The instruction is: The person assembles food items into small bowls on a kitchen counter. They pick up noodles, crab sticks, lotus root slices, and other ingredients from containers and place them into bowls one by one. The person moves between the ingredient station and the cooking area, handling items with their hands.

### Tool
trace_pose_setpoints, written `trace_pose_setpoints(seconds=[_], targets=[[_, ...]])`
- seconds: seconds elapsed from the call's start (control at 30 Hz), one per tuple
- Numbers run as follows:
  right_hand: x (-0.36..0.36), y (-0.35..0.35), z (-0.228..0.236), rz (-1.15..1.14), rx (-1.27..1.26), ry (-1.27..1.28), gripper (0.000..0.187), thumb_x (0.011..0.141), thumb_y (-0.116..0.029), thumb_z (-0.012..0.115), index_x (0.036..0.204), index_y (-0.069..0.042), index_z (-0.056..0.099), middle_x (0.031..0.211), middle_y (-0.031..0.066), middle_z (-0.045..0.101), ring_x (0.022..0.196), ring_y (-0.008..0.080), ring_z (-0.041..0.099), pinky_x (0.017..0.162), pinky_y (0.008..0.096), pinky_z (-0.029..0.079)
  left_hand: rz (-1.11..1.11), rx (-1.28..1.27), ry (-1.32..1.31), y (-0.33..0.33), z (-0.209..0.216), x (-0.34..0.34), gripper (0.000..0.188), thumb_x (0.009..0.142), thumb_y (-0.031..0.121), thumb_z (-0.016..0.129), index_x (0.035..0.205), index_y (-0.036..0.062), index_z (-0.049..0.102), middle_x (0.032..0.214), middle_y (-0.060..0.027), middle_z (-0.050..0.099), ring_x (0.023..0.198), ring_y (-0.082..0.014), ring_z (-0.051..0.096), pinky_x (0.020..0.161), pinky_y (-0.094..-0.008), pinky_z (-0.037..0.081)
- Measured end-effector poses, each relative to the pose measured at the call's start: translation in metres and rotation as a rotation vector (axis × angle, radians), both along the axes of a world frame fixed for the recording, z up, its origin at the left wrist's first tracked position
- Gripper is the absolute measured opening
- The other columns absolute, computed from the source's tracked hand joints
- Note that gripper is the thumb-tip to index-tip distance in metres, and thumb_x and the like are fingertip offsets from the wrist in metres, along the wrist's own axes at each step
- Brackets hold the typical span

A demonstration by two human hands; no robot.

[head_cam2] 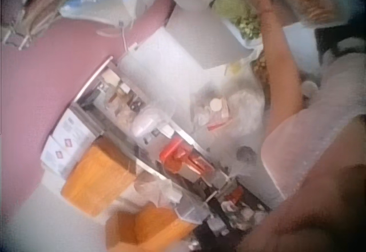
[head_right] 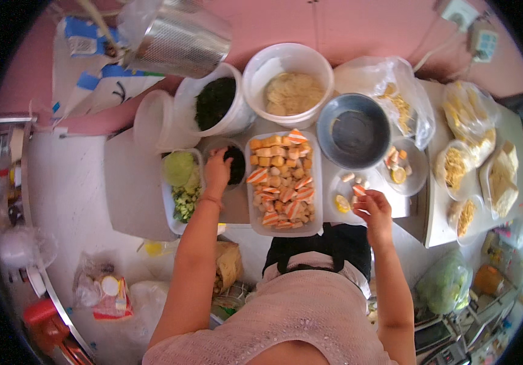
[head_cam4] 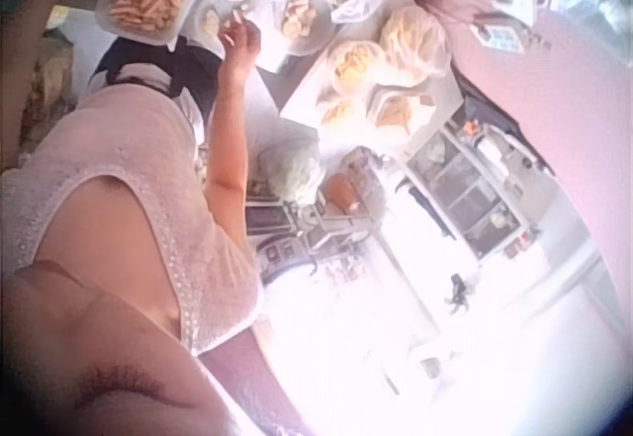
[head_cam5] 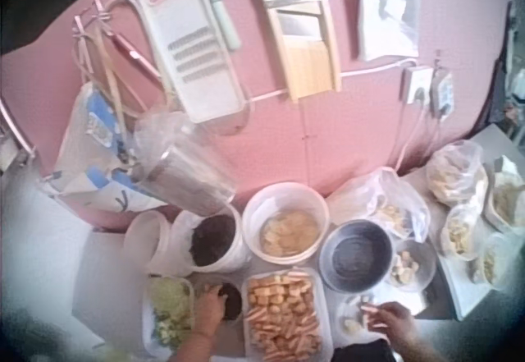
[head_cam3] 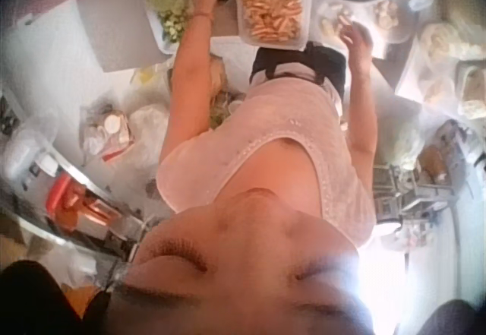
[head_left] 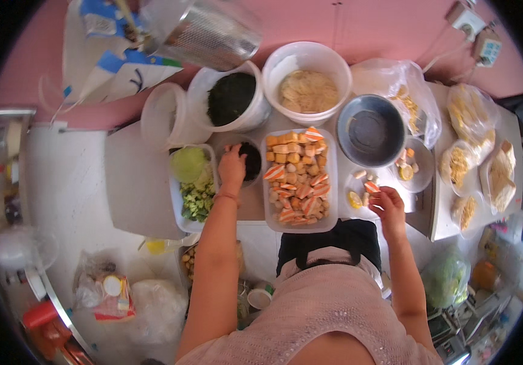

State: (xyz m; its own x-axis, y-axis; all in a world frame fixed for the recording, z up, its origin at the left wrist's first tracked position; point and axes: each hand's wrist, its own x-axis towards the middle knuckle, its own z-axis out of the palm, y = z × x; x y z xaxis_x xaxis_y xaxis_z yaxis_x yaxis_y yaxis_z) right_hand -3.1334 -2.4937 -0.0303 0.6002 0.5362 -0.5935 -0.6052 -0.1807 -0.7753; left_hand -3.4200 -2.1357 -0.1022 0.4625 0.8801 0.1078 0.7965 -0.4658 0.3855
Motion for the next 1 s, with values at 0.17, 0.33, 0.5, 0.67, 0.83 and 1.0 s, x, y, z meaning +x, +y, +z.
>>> trace_pose_setpoints(seconds=[0.17,0.33,0.5,0.67,0.83,1.0], targets=[[-0.018,-0.006,0.010,-0.010,-0.019,0.039,0.013,0.098,-0.009,0.051,0.109,-0.004,0.056,0.095,0.0073,0.064,0.080,0.0170,0.066,0.073,0.0304,0.057,-0.054,0.015,-0.068,-0.005,0.028,-0.002,0.018,0.084,0.003,0.064,0.102,0.0023,0.067,0.099,-0.0200,0.064,0.089,-0.0394,0.063,0.079,-0.0435,0.051],[-0.032,0.003,0.019,0.193,0.077,0.060,0.024,0.096,-0.011,0.057,0.118,-0.003,0.054,0.108,0.0101,0.061,0.098,0.0220,0.064,0.083,0.0349,0.054,0.099,-0.450,-0.419,-0.061,0.096,0.015,0.014,0.087,0.000,0.064,0.100,0.0005,0.066,0.089,-0.0104,0.065,0.077,-0.0219,0.066,0.069,-0.0322,0.054],[-0.044,0.038,0.044,0.229,0.449,0.208,0.038,0.095,-0.009,0.060,0.131,-0.005,0.049,0.121,0.0104,0.057,0.109,0.0210,0.058,0.087,0.0356,0.053,-0.329,-0.797,-0.508,-0.178,0.109,0.116,0.014,0.087,0.002,0.068,0.100,-0.0008,0.066,0.084,-0.0043,0.067,0.069,-0.0111,0.064,0.064,-0.0238,0.052],[-0.009,0.005,0.011,0.093,0.379,0.385,0.027,0.098,-0.009,0.055,0.125,-0.004,0.055,0.113,0.0071,0.062,0.092,0.0175,0.064,0.071,0.0305,0.057,-0.138,-1.456,-0.581,-0.201,0.101,0.163,0.025,0.097,0.019,0.060,0.111,-0.0013,0.062,0.096,-0.0067,0.065,0.082,-0.0107,0.064,0.068,-0.0237,0.055],[0.010,-0.011,0.016,0.114,0.142,0.277,0.030,0.099,-0.017,0.055,0.127,-0.004,0.053,0.105,0.0062,0.062,0.084,0.0156,0.063,0.060,0.0291,0.056,0.023,-1.757,-0.711,-0.206,0.095,0.177,0.041,0.102,0.023,0.052,0.136,0.0009,0.047,0.122,-0.0106,0.057,0.087,-0.0139,0.064,0.072,-0.0272,0.058],[0.019,-0.019,0.000,0.473,-0.021,0.104,0.029,0.100,-0.019,0.053,0.124,-0.003,0.054,0.090,0.0044,0.059,0.067,0.0106,0.059,0.051,0.0259,0.050,-0.481,-1.248,-0.417,-0.220,0.093,0.192,0.042,0.096,0.019,0.060,0.135,0.0044,0.049,0.115,-0.0079,0.060,0.072,-0.0083,0.058,0.057,-0.0218,0.048]])
